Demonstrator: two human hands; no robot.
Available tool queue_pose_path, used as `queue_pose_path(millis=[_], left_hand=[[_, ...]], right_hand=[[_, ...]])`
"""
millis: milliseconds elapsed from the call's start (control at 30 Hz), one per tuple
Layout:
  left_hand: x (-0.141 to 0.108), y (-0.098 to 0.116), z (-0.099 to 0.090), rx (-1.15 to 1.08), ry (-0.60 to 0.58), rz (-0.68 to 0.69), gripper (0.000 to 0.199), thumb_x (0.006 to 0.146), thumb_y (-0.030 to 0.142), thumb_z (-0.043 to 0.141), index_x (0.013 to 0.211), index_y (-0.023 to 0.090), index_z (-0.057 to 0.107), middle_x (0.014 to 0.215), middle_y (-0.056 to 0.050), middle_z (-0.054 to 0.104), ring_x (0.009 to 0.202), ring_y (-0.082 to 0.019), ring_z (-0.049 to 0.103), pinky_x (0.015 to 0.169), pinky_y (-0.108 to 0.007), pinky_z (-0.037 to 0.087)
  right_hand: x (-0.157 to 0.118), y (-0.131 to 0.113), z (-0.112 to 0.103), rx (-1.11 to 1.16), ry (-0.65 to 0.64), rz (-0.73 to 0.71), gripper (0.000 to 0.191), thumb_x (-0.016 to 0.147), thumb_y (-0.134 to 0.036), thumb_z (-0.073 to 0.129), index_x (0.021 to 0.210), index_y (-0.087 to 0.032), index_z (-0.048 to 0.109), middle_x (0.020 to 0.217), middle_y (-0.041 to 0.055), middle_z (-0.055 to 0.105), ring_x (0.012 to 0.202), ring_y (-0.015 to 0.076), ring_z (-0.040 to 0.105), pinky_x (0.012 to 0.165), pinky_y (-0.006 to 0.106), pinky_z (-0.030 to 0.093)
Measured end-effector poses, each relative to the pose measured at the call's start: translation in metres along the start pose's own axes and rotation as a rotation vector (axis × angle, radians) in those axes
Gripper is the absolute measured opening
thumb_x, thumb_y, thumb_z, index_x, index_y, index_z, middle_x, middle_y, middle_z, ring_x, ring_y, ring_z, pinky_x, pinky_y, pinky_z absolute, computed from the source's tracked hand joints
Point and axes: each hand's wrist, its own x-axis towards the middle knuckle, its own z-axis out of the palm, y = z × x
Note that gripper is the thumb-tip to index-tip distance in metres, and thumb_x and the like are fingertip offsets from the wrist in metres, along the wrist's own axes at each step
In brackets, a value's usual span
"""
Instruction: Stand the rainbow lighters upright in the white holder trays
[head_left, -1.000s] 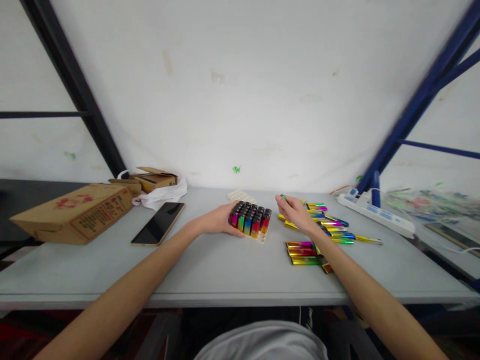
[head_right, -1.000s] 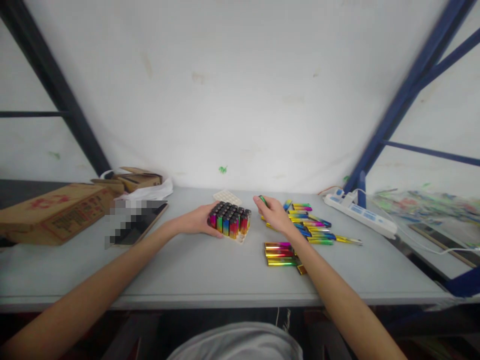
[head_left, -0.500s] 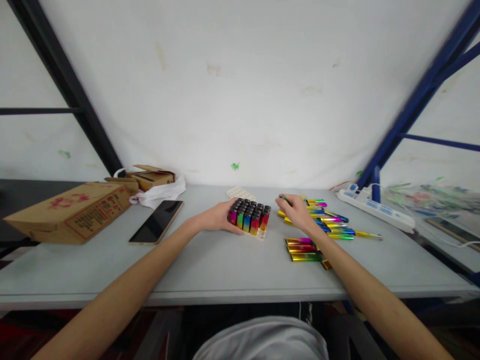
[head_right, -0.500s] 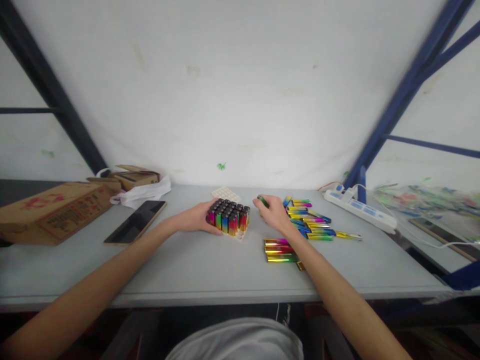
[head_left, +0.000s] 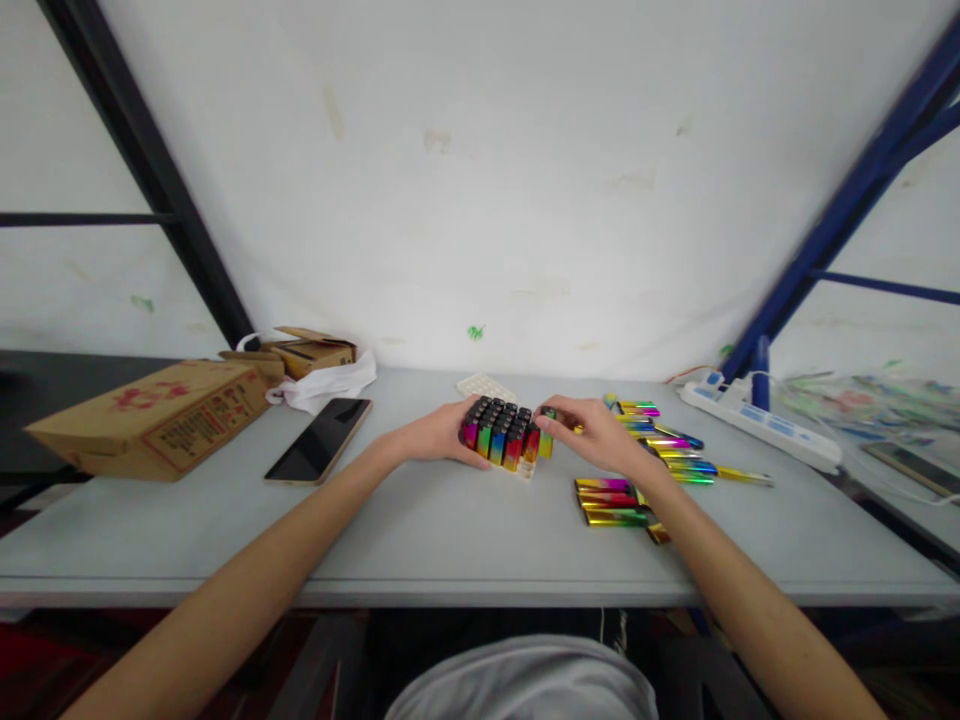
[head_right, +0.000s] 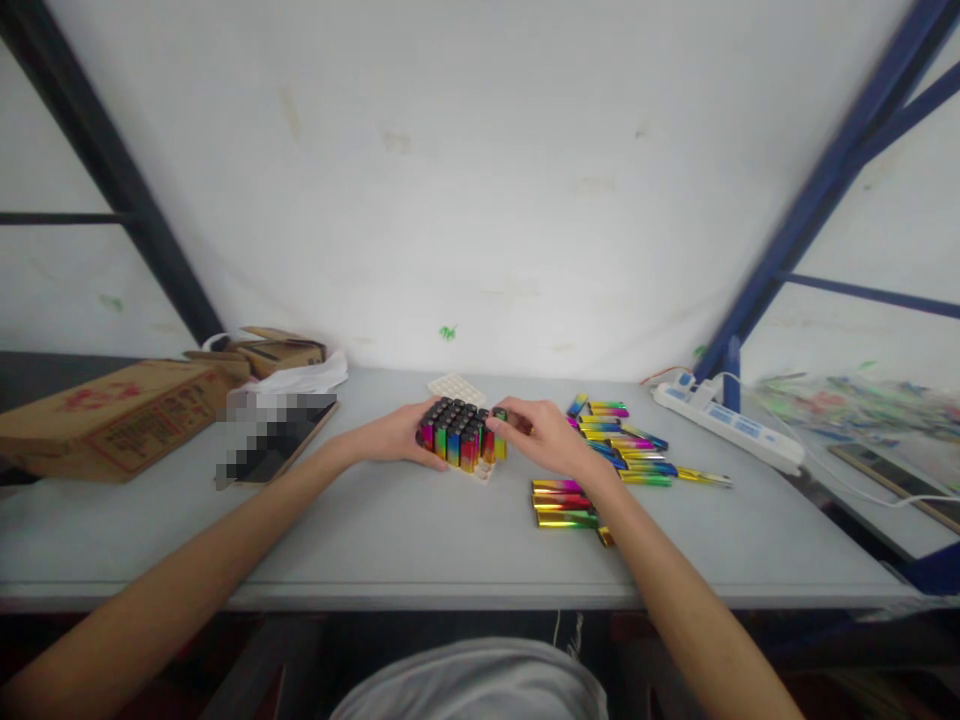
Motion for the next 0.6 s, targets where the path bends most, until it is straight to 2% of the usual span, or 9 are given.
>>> queue_pose_path(millis=[200,600], left_hand=[[-0.0003,0.0027,-0.0012,-0.006,0.001,-0.001,0.086,0.063,0.049,0.091,0.134,0.020,0.052,0.136,-0.010,0.064,0.124,-0.032,0.062,0.108,-0.042,0.047],[-0.0005,0.0010,-0.0007,-0.022,0.006,0.000,0.089,0.062,0.051,0.090,0.136,0.021,0.051,0.138,-0.010,0.064,0.125,-0.033,0.061,0.109,-0.043,0.046]], right_hand=[[-0.0042,0.0045,0.0082,0.004,-0.057,-0.005,0.028,0.096,-0.044,0.062,0.111,-0.021,0.062,0.068,-0.0028,0.065,0.058,0.0143,0.056,0.058,0.025,0.040],[-0.0046,0.0007,0.0057,0.004,-0.096,0.039,0.026,0.091,-0.042,0.067,0.108,-0.024,0.058,0.065,-0.0047,0.065,0.055,0.0141,0.053,0.056,0.024,0.037]])
